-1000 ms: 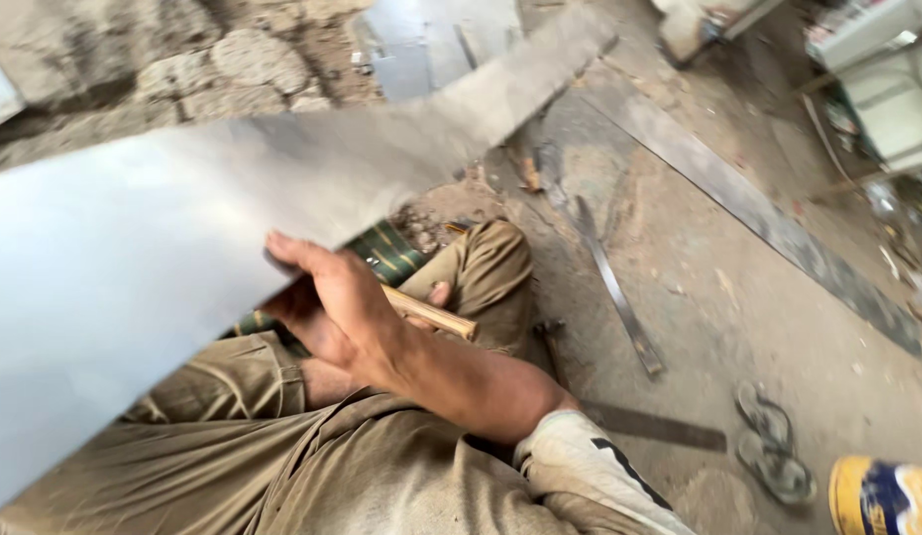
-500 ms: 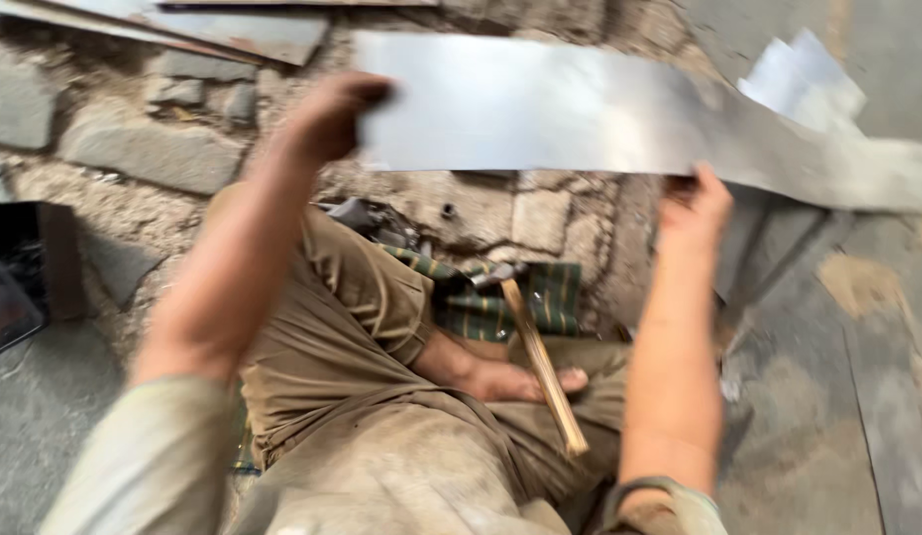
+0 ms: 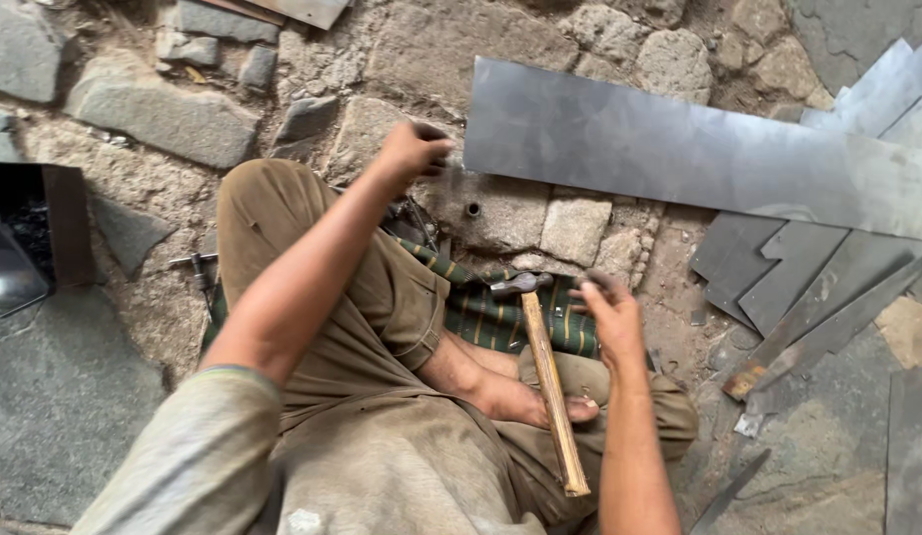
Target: The person uses a hammer to flatten and shape metal strips against a stone floor and a small metal anvil, holding the strips in place by hand.
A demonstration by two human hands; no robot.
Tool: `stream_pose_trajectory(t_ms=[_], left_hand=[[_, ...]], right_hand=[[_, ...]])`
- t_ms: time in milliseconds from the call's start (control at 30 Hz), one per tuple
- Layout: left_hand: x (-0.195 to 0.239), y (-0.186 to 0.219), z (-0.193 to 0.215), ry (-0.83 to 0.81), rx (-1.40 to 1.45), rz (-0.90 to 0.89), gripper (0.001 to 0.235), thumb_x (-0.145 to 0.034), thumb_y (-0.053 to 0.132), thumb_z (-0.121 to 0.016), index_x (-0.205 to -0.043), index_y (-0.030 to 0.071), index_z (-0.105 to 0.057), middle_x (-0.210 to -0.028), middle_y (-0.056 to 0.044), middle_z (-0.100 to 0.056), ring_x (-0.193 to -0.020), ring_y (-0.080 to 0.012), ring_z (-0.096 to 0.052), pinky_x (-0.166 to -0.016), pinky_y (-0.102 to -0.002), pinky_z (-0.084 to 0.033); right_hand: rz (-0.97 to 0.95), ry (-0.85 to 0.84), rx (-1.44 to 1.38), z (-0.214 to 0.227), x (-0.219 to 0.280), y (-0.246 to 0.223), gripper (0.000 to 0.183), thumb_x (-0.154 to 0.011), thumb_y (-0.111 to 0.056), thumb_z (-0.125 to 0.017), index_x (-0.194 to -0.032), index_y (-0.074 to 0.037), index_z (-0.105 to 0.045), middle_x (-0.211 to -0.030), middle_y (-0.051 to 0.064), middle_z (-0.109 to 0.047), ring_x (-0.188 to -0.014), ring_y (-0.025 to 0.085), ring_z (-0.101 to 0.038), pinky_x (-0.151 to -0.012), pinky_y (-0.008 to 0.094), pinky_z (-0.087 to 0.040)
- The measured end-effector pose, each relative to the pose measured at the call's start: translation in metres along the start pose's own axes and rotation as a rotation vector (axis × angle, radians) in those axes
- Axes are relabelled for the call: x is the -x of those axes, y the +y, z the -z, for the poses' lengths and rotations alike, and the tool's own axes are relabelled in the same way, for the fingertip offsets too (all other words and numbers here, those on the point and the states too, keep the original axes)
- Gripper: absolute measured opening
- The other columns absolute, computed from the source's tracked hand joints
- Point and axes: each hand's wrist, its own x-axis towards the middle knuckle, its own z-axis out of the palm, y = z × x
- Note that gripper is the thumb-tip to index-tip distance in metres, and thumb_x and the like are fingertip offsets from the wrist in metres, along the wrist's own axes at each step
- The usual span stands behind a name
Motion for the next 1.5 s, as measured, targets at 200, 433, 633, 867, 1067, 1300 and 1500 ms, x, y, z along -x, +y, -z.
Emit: stream_pose_trajectory(t_ms=[200, 433, 633, 867, 1067, 1300, 1500], left_hand=[[-0.024, -0.012, -0.017, -0.117, 0.185, -0.093, 0.023, -0.089, 0.003, -0.074, -0.11, -0.007, -0.071, -0.092, -0.016, -0.077, -0.074, -0.0215, -0.075, -0.066, -0.034, -0.065], [-0.035, -0.013, -0.021, -0.029, 0.051, -0.122, 0.015, -0.088, 0.001, -0.073, -0.101, -0.007, -0.072, -0.087, -0.016, -0.076, -0.068, -0.0225, -0.073, -0.059, -0.033, -0.062], [-0.022, -0.018, -0.036, 0.254, -0.59, -0.57, 0.014, -0.085, 0.009, -0.073, -0.094, -0.001, -0.076, -0.084, -0.015, -0.075, -0.072, -0.0232, -0.073, -0.069, -0.034, -0.056], [-0.009, -0.016, -0.05, 0.407, -0.619, -0.439, 0.019, -0.089, 0.018, -0.07, -0.087, -0.001, -0.072, -0.079, -0.018, -0.071, -0.07, -0.032, -0.069, -0.066, -0.048, -0.056], [-0.004, -0.005, -0.047, 0.349, -0.839, -0.455, 0.02, -0.087, 0.024, -0.065, -0.089, 0.004, -0.07, -0.079, -0.017, -0.072, -0.068, -0.0263, -0.068, -0.068, -0.046, -0.058], [0.024, -0.005, -0.021, 0.075, -0.908, -0.5, 0.023, -0.09, 0.021, -0.064, -0.093, 0.003, -0.079, -0.088, -0.019, -0.076, -0.073, -0.0268, -0.071, -0.073, -0.04, -0.057], [-0.012, 0.019, -0.045, 0.349, -0.693, -0.213, 0.015, -0.083, 0.015, -0.075, -0.089, 0.002, -0.077, -0.084, -0.016, -0.074, -0.071, -0.0249, -0.072, -0.068, -0.04, -0.061]], right_hand=[[0.077, -0.183, 0.117, -0.03, 0.016, -0.023, 0.041, -0.098, -0.014, -0.064, -0.134, 0.004, -0.06, -0.119, 0.015, -0.073, -0.104, 0.021, -0.072, -0.082, 0.032, -0.061], [0.055, -0.092, 0.123, -0.01, 0.047, -0.003, 0.043, -0.097, -0.014, -0.065, -0.136, 0.005, -0.06, -0.122, 0.016, -0.072, -0.103, 0.021, -0.073, -0.081, 0.031, -0.06], [0.064, 0.06, 0.28, 0.007, 0.083, 0.003, 0.045, -0.097, -0.019, -0.067, -0.137, 0.002, -0.063, -0.118, 0.017, -0.075, -0.099, 0.022, -0.07, -0.084, 0.031, -0.057], [0.08, 0.037, 0.626, 0.0, 0.113, -0.012, 0.047, -0.095, -0.028, -0.067, -0.137, -0.007, -0.064, -0.121, 0.014, -0.075, -0.108, 0.023, -0.074, -0.092, 0.036, -0.058], [0.115, 0.034, 0.659, 0.0, 0.121, -0.015, 0.048, -0.094, -0.029, -0.067, -0.136, -0.007, -0.063, -0.121, 0.015, -0.075, -0.11, 0.025, -0.074, -0.094, 0.037, -0.056], [-0.102, -0.041, 0.754, -0.004, 0.108, -0.006, 0.072, -0.09, -0.046, -0.067, -0.148, -0.007, -0.049, -0.127, 0.018, -0.072, -0.114, 0.029, -0.071, -0.1, 0.041, -0.054], [-0.14, -0.229, 0.788, -0.032, 0.096, 0.013, 0.092, -0.083, -0.056, -0.071, -0.151, -0.002, -0.043, -0.135, 0.025, -0.064, -0.125, 0.033, -0.064, -0.106, 0.041, -0.049]])
